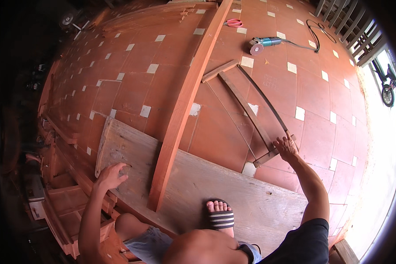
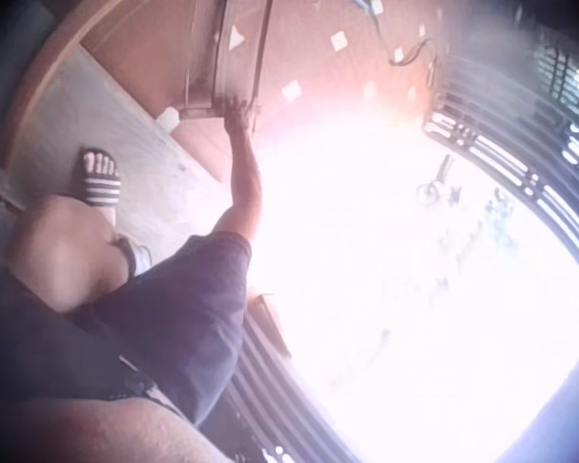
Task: The person uses a bow saw to cut a long wooden plank resting on a wooden board on the floor. They hold the plank with one hand and saw with the other, periodically adjusting the wood's position to continue cutting.
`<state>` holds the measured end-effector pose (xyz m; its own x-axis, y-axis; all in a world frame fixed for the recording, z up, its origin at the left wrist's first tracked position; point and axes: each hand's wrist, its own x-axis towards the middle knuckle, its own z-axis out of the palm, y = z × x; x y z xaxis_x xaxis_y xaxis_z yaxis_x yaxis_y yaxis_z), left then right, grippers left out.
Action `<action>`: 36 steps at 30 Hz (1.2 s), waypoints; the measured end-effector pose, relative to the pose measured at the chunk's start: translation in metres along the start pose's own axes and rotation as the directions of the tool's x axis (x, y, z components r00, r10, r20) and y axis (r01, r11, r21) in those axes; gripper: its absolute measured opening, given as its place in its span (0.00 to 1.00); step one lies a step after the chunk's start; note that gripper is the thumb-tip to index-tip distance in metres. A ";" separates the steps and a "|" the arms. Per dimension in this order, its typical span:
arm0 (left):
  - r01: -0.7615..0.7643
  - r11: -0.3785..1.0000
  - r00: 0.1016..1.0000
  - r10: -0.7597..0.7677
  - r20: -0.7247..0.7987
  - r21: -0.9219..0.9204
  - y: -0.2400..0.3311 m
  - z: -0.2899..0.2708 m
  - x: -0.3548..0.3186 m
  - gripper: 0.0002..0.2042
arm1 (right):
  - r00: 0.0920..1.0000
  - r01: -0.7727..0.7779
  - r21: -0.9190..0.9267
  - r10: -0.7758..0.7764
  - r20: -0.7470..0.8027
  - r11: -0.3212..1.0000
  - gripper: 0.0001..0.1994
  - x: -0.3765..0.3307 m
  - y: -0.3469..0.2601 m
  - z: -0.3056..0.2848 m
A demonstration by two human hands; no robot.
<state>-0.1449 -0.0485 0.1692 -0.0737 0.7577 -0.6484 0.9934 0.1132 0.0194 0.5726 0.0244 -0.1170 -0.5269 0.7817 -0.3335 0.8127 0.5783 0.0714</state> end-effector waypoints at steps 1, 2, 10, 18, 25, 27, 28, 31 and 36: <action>-0.061 0.998 0.998 0.061 -0.020 -0.024 0.008 0.004 0.020 0.27 | 0.999 -0.008 0.024 0.009 -0.049 1.000 0.13 -0.020 0.013 -0.013; -0.102 0.994 0.994 0.100 -0.041 -0.037 0.013 0.003 0.035 0.27 | 0.994 0.000 0.062 0.006 -0.107 0.998 0.13 -0.028 0.014 -0.026; -0.221 0.968 0.973 0.210 -0.100 -0.119 0.113 0.000 0.160 0.34 | 0.853 -0.230 0.305 0.342 -0.395 0.924 0.09 -0.070 -0.071 -0.160; -0.254 0.912 0.923 0.129 -0.363 -0.323 0.189 0.031 0.253 0.52 | 0.608 -0.424 0.616 0.713 -0.350 0.664 0.07 -0.105 -0.184 -0.147; -0.372 0.875 0.774 0.108 -0.624 -0.311 0.209 0.059 0.279 0.32 | 0.416 -0.289 0.957 0.903 0.107 0.019 0.15 -0.097 -0.211 -0.138; -0.352 0.875 0.785 0.082 -0.614 -0.333 0.208 0.057 0.276 0.32 | 0.466 -0.072 0.993 0.883 -0.048 0.091 0.14 -0.086 -0.231 -0.160; -0.342 0.874 0.791 0.069 -0.608 -0.345 0.206 0.057 0.277 0.32 | 0.516 -0.014 0.995 0.853 -0.079 0.100 0.13 -0.087 -0.235 -0.165; -0.402 0.849 0.743 0.083 -0.664 -0.344 0.198 0.061 0.274 0.32 | 0.588 0.268 0.963 0.798 -0.132 -0.038 0.12 -0.074 -0.252 -0.188; -0.569 0.773 0.587 0.145 -0.796 -0.279 0.208 0.059 0.269 0.31 | 0.690 0.473 0.802 0.719 -0.081 -0.365 0.13 -0.020 -0.263 -0.224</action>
<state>0.0470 0.1414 -0.0458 0.0310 0.9732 0.2279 0.7858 -0.1646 0.5962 0.3134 -0.0905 0.0817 0.2004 0.9743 -0.1033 -0.3462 -0.0282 -0.9377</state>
